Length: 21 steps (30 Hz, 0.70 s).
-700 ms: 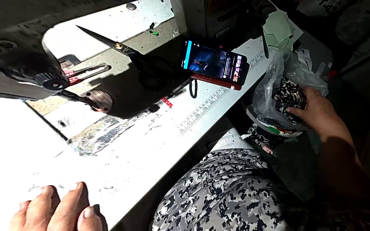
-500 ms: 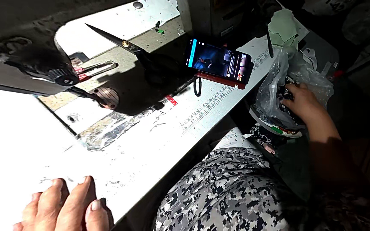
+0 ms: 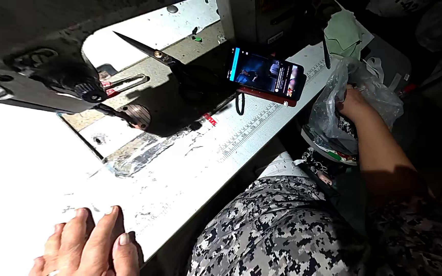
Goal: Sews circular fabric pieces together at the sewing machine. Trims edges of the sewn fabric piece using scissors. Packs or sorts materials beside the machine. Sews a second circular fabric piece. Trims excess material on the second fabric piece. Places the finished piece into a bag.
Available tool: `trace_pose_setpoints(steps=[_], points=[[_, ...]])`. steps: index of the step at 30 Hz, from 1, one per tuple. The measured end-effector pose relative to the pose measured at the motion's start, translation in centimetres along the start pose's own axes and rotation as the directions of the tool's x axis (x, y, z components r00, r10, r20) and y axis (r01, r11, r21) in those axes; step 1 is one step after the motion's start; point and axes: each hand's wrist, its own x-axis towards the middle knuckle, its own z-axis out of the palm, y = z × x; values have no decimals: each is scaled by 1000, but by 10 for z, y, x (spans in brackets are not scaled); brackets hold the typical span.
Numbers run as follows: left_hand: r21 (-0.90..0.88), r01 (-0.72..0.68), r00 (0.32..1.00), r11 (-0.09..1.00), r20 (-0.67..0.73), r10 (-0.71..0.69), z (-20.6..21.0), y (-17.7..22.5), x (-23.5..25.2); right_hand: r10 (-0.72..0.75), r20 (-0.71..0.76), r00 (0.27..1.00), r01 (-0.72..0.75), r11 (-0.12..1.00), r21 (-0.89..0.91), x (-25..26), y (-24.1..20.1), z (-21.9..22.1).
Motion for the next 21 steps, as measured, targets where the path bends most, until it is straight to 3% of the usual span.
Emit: trace_pose_setpoints(steps=[9,15,17,21], points=[[9,-4,1000,1000,-10,4,1,-1,0,74,-47,996,-72,997,41,5,52,-20],[0,3,1000,1000,-11,-3,0,1,1,92,-132,987,-98,994,-38,-9,48,-39],[-3,0,1000,1000,-15,0,1,0,1,65,-150,987,-72,997,-39,-11,44,-40],[8,3,1000,1000,-15,-2,1,-1,0,-123,-110,986,125,992,20,-21,26,-34]])
